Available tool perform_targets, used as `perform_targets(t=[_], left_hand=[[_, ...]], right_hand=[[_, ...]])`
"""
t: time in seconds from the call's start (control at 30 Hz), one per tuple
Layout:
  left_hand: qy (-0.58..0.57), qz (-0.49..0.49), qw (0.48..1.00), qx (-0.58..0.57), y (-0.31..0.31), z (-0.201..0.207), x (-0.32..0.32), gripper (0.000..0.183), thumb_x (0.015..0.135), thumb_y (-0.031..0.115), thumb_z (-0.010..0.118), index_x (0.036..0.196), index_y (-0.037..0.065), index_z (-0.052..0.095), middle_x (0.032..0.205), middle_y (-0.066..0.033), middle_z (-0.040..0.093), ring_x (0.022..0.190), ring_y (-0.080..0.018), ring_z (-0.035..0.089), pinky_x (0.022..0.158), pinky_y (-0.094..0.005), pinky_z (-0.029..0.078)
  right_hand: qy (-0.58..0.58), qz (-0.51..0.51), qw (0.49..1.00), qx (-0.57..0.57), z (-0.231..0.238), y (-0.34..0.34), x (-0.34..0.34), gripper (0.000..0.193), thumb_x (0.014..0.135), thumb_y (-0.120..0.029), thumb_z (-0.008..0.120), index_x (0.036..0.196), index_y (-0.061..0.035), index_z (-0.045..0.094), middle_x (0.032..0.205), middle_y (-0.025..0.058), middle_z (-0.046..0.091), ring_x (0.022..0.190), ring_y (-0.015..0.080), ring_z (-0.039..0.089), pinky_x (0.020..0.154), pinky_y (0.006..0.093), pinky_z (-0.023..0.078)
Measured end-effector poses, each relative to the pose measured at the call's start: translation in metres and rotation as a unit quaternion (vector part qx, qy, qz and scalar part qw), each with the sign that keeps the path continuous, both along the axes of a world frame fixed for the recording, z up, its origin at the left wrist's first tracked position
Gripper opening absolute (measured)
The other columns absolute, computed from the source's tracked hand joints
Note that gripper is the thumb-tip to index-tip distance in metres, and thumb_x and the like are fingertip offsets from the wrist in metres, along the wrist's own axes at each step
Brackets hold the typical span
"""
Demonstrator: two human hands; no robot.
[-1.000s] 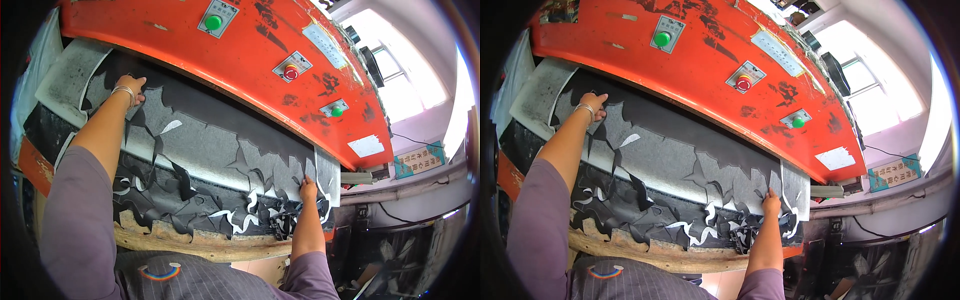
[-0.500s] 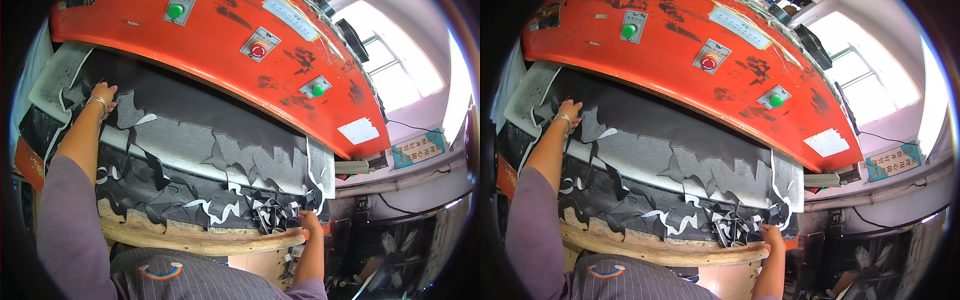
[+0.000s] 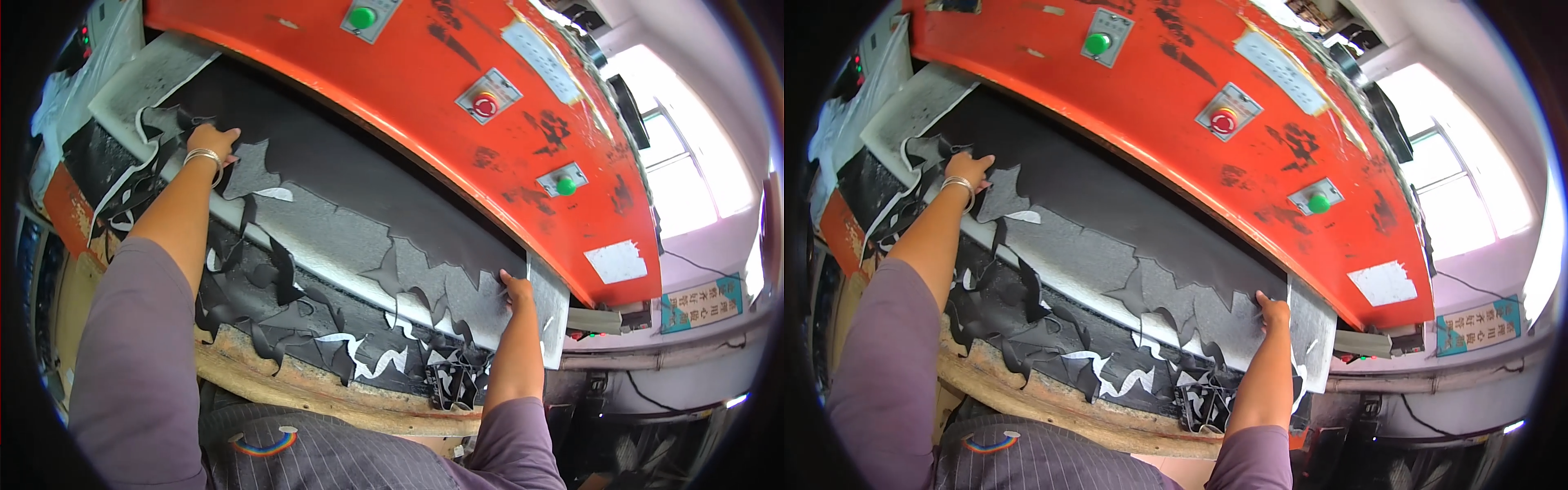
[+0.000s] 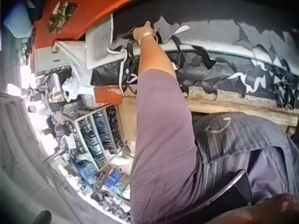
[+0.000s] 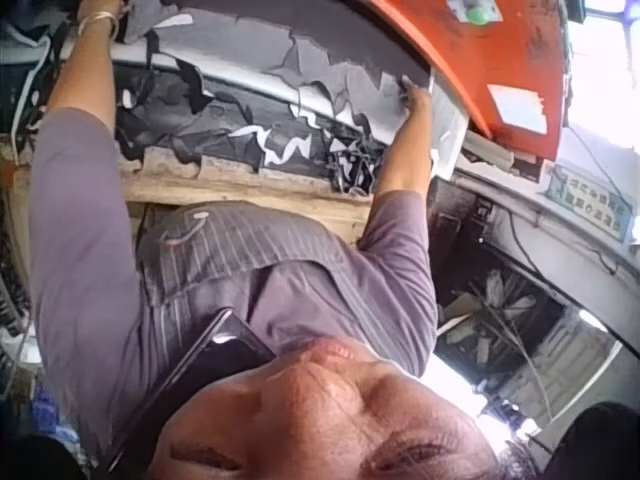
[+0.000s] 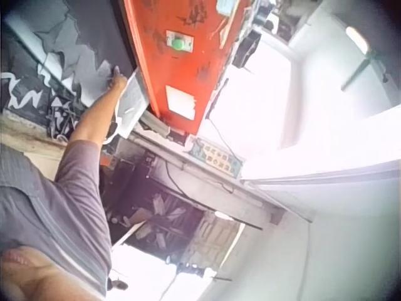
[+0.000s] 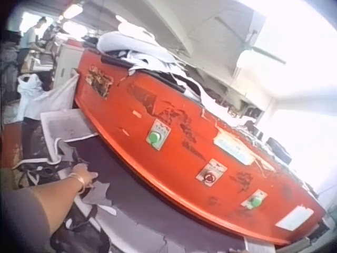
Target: Cutting leather shoe components using a die and a hydraulic press machine.
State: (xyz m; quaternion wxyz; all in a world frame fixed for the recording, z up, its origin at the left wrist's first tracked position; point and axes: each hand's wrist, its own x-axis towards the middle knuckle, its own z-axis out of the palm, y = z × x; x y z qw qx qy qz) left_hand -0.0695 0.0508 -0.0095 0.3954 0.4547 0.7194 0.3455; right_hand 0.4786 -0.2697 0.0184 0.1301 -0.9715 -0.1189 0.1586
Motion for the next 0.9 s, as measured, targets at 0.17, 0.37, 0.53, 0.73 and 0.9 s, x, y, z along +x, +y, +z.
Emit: perform_targets(t=[0.17, 0.37, 0.53, 0.73, 0.9], left_hand=[[0.004, -0.026, 1.000, -0.011, 0.006, 0.012, -0.005, 0.038, 0.086, 0.025, 0.068, 0.106, -0.006, 0.058, 0.077, -0.0150, 0.067, 0.054, -0.0207, 0.067, 0.045, -0.0282, 0.052], [0.053, -0.029, 0.998, -0.026, -0.005, 0.006, -0.017, 0.031, 0.088, 0.023, 0.066, 0.108, 0.002, 0.054, 0.070, -0.0094, 0.061, 0.051, -0.0175, 0.063, 0.042, -0.0283, 0.048], [0.068, -0.052, 0.995, -0.057, -0.021, 0.009, -0.043, 0.047, 0.089, 0.023, 0.065, 0.127, 0.001, 0.048, 0.080, -0.0141, 0.064, 0.051, -0.0179, 0.061, 0.043, -0.0277, 0.048], [0.090, -0.105, 0.990, -0.038, -0.053, 0.014, -0.053, 0.032, 0.088, 0.020, 0.065, 0.103, -0.006, 0.055, 0.076, -0.0144, 0.061, 0.052, -0.0213, 0.059, 0.043, -0.0353, 0.051], [0.131, -0.116, 0.984, 0.018, -0.093, 0.002, -0.057, 0.028, 0.088, 0.023, 0.065, 0.085, -0.002, 0.051, 0.086, -0.0196, 0.063, 0.064, -0.0329, 0.065, 0.054, -0.0406, 0.053]], right_hand=[[0.010, 0.014, 1.000, 0.022, -0.012, 0.001, 0.000, 0.057, 0.084, -0.046, 0.063, 0.105, 0.0068, 0.064, 0.099, 0.0208, 0.067, 0.086, 0.0310, 0.066, 0.070, 0.0446, 0.051], [-0.137, 0.127, 0.980, -0.066, -0.028, -0.025, -0.016, 0.048, 0.092, -0.047, 0.047, 0.112, -0.0059, 0.064, 0.117, 0.0209, 0.062, 0.114, 0.0405, 0.055, 0.094, 0.0567, 0.038], [-0.189, 0.132, 0.973, -0.034, -0.043, -0.066, -0.043, 0.046, 0.091, -0.048, 0.050, 0.109, -0.0096, 0.065, 0.124, 0.0129, 0.056, 0.119, 0.0348, 0.048, 0.093, 0.0592, 0.035], [-0.255, 0.189, 0.946, 0.067, -0.056, -0.115, -0.035, 0.041, 0.090, -0.043, 0.056, 0.107, -0.0074, 0.066, 0.130, 0.0105, 0.050, 0.121, 0.0326, 0.043, 0.097, 0.0551, 0.034], [-0.202, 0.207, 0.953, 0.086, -0.045, -0.144, -0.038, 0.045, 0.087, -0.033, 0.062, 0.119, -0.0019, 0.056, 0.134, 0.0177, 0.047, 0.121, 0.0387, 0.045, 0.101, 0.0497, 0.035]])
